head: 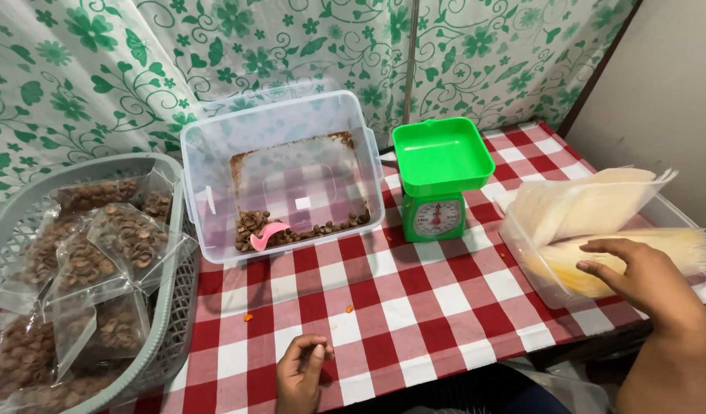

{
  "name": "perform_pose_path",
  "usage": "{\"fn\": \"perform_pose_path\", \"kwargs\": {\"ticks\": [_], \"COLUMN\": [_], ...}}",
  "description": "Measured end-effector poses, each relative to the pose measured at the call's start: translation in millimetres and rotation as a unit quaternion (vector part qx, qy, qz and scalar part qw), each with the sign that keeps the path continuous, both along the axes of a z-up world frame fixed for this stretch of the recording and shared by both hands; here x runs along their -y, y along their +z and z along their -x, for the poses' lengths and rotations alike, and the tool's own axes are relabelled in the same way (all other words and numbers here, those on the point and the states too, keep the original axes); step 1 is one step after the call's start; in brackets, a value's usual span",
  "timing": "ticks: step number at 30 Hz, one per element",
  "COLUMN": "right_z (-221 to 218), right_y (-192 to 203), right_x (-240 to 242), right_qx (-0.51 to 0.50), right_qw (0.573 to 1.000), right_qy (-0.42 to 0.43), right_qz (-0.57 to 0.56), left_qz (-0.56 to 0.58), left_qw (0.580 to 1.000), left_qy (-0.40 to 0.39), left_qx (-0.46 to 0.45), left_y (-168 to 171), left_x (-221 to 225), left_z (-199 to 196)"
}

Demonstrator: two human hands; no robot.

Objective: Packaging small brown snack items into plastic bags, weighing them on a scale, and organizing them in a basket.

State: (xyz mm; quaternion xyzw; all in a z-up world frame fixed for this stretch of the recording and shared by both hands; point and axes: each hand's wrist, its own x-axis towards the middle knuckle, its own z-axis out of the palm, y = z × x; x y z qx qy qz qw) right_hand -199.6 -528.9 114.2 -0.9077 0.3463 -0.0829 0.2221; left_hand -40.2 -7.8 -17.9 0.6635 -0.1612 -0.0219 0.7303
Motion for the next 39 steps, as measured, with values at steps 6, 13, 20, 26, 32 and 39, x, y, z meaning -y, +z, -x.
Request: {"fn": "perform_pose_path", "kwargs": {"ticks": [6,13,20,26,32,39], "right_z": [-5,-20,-15,1,-3,1], "right_y": [-21,-58,-57,-11,5,27], "right_x": [20,57,53,15,16,-10], "right_qx": [-0.030,0.016,0.233,0.243,0.140,0.218], "right_qw": [0.998,0.970,0.936,0.970,0.989,0.976], "right_qy": [-0.007,0.018,0.087,0.010,-0.033,-0.021], "right_qz": [0.048,0.241,0.251,0.017,-0.030,-0.010], "left_qz": [-0.030,0.001,0.046,0.037,0.040,0.064], "left_qw": [0.999,0.999,0.998,0.999,0.999,0.995], "left_qy": [0.004,0.019,0.031,0.026,0.013,0.077], "left_qx": [-0.018,-0.038,0.007,0.012,-0.007,-0.025], "left_y": [8,0,-18,-19,-21,-16], "left_x": [6,3,-5,-9,-12,-11], "left_z": [3,2,-3,-2,0,12]}}
